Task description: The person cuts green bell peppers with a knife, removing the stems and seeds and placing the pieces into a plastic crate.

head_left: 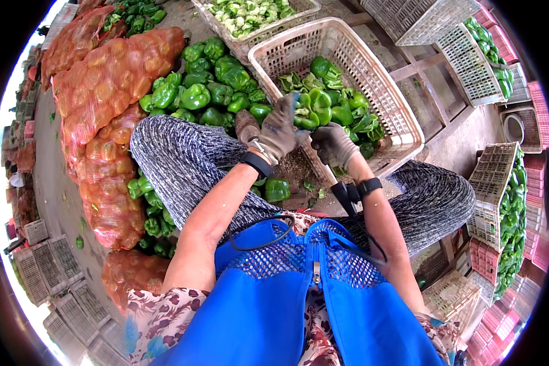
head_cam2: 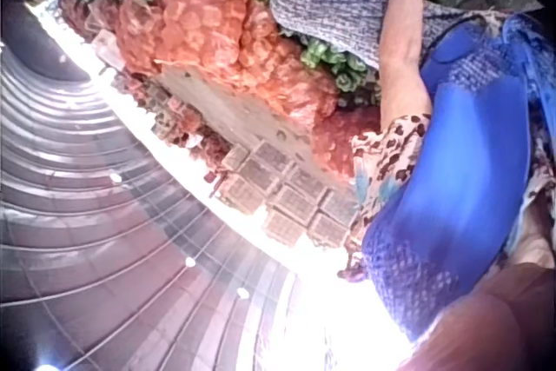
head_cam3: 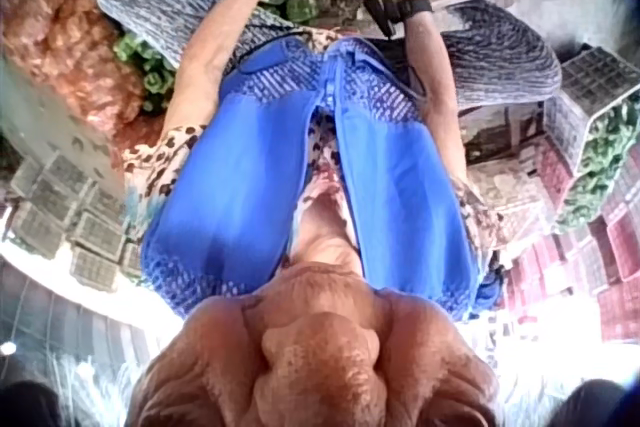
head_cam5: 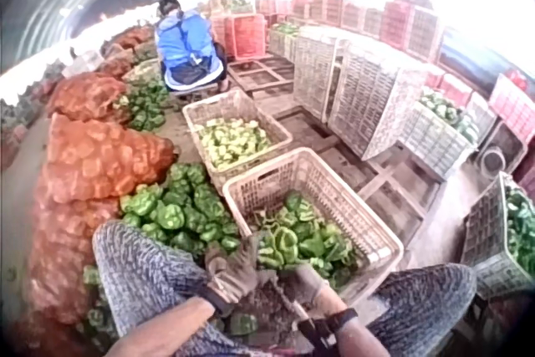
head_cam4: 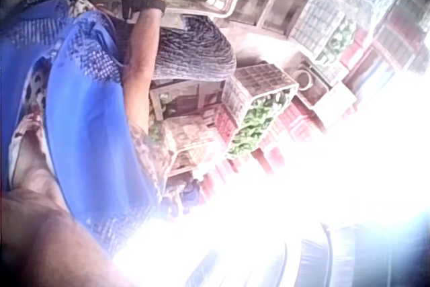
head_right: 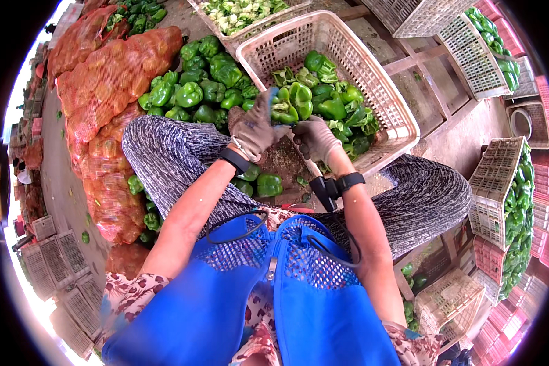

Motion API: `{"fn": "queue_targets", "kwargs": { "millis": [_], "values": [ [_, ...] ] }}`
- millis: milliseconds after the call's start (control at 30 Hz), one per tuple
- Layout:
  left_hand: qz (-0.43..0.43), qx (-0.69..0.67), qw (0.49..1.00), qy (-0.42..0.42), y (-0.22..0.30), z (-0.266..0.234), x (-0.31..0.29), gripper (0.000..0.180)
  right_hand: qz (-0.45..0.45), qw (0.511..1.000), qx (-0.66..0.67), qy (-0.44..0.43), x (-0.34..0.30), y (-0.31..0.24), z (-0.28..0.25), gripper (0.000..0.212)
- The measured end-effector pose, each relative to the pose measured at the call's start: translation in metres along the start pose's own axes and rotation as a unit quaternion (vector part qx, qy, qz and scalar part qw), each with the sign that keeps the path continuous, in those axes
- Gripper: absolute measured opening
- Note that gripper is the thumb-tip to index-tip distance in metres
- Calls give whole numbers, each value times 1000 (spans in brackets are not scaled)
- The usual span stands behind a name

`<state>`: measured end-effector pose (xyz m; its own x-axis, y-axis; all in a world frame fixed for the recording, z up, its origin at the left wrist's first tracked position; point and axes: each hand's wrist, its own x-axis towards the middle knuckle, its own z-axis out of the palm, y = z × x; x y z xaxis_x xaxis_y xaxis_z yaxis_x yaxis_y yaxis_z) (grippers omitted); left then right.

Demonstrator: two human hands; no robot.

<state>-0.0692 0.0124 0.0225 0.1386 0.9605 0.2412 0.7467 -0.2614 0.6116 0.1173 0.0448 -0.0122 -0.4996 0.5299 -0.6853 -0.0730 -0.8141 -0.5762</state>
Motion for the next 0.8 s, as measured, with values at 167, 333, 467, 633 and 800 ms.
{"fn": "queue_targets", "kwargs": {
  "millis": [167, 333, 467, 633, 800],
  "values": [
    [-116, -252, 960, 28, -5, 3, 5, 69, 14, 973, 202, -106, -13, 7, -23, 16],
    [-135, -594, 791, 51, 24, -35, 21, 44, -57, 933, 332, -129, -12, -2, -52, 29],
    [-151, -636, 756, -40, 21, -5, 23, 64, -100, 950, 284, -76, -56, -16, -11, 48],
    [-86, -435, 896, -21, -12, 26, 15, 82, -148, 967, 208, 10, -35, -10, -8, 25],
    [-252, -281, 926, -10, 4, 11, 19, 67, -218, 963, 75, 142, -40, -23, 7, 19]
  ]
}}
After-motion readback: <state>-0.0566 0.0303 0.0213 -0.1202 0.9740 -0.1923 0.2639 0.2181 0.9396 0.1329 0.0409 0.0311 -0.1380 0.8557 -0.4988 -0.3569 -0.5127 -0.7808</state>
